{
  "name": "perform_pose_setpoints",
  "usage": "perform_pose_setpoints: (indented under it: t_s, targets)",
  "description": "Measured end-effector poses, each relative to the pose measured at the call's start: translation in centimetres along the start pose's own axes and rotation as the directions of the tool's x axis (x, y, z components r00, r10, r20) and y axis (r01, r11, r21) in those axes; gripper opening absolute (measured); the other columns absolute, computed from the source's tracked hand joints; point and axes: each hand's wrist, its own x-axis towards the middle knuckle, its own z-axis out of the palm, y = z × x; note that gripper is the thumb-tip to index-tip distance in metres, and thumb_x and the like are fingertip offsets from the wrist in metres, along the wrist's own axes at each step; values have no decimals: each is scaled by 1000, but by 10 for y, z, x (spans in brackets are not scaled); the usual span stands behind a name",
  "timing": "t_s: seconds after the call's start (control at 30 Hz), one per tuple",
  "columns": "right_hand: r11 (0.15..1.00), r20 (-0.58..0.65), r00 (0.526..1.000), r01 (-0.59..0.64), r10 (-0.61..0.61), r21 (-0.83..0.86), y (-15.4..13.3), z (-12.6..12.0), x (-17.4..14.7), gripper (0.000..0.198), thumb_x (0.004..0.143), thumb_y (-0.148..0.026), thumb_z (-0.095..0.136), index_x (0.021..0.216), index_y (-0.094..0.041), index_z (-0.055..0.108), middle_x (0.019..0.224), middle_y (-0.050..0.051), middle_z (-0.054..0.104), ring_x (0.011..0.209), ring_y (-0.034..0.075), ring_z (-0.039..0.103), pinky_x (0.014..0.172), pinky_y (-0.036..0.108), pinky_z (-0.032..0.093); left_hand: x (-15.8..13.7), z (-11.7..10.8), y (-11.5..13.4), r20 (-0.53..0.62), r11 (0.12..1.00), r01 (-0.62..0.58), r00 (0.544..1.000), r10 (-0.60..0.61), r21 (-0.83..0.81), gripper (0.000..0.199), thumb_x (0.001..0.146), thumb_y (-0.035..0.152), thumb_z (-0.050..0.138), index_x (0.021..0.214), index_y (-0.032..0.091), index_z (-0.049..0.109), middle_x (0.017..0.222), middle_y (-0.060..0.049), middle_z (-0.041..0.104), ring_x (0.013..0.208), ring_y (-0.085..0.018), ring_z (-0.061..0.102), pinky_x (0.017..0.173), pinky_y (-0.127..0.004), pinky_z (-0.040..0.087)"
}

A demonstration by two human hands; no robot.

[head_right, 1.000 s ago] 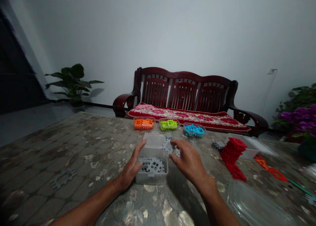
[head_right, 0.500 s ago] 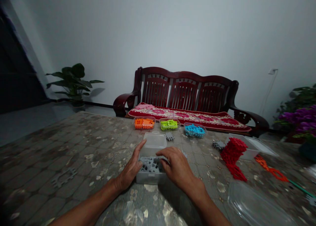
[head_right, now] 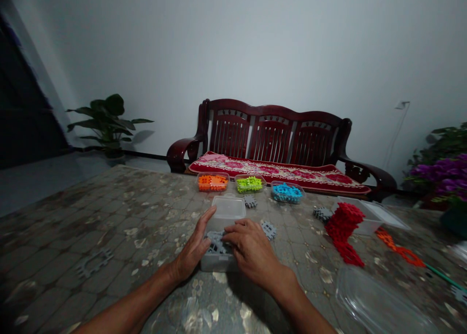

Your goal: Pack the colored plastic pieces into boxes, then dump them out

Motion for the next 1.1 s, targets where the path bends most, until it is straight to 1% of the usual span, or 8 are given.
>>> perform_pose_setpoints:
  t_s: [0.13,0.3,0.37,0.47,0.63,0.77,0.87,1.1]
  targets:
    - [999,-6,1000,-31,31,-41,5,-2,-1,36,95,-17,51,122,-29,71,130,2,70,130,25,50,110,44,36,0,1,-2,-5,1000,-13,1000,13,11,66,102,52,36,159,22,22,167,-11,22,155,-31,17,127,-50,11]
    - [995,63,997,-47,53,-90,2,-12,-1,32,91,-14,50,100,-27,77,103,1,77,123,25,54,109,43,34,0,1,-1,2,999,-25,1000,25,24,65,102,50,35,160,24,21,168,-10,21,155,-30,17,127,-49,11]
    - [992,42,996,-72,77,-100,1,-19,0,32,89,-13,49,93,-26,78,99,2,77,119,25,56,106,41,35,0,0,-1,7,999,-25,1000,25,28,64,102,49,35,160,24,21,168,-10,20,155,-30,16,127,-50,11]
    - [984,-27,991,-135,133,-118,8,-29,-1,34,89,-15,46,96,-25,78,103,4,76,112,23,60,104,40,37,0,-1,1,14,999,-19,1000,18,31,65,102,48,36,160,24,21,168,-10,20,155,-31,16,127,-50,11]
    - [889,-107,914,-406,392,-211,50,-33,-5,40,89,-23,49,121,-19,72,123,10,72,119,27,61,103,40,41,-1,-1,2,21,1000,2,1000,-3,19,64,102,47,35,160,23,21,168,-10,19,155,-30,15,127,-50,10]
    - [797,16,825,-540,565,-270,77,-25,-9,50,84,-33,62,131,-18,65,132,13,68,123,33,60,99,41,44,0,-1,2,17,1000,10,1000,-10,2,64,102,47,34,160,23,21,169,-10,19,156,-30,14,128,-50,9]
    - [751,41,787,-569,615,-334,81,-20,-10,55,80,-34,67,133,-19,63,132,14,68,122,34,61,94,40,46,0,-1,3,20,1000,17,1000,-16,-8,63,102,46,35,160,24,21,169,-9,18,156,-30,13,128,-51,9]
    - [695,-29,781,-571,623,-436,80,-13,-11,47,79,-19,62,126,-18,65,119,16,73,111,31,66,84,36,46,0,-1,3,-9,1000,1,1000,-1,8,62,103,47,35,160,26,24,168,-9,20,155,-32,15,127,-52,9]
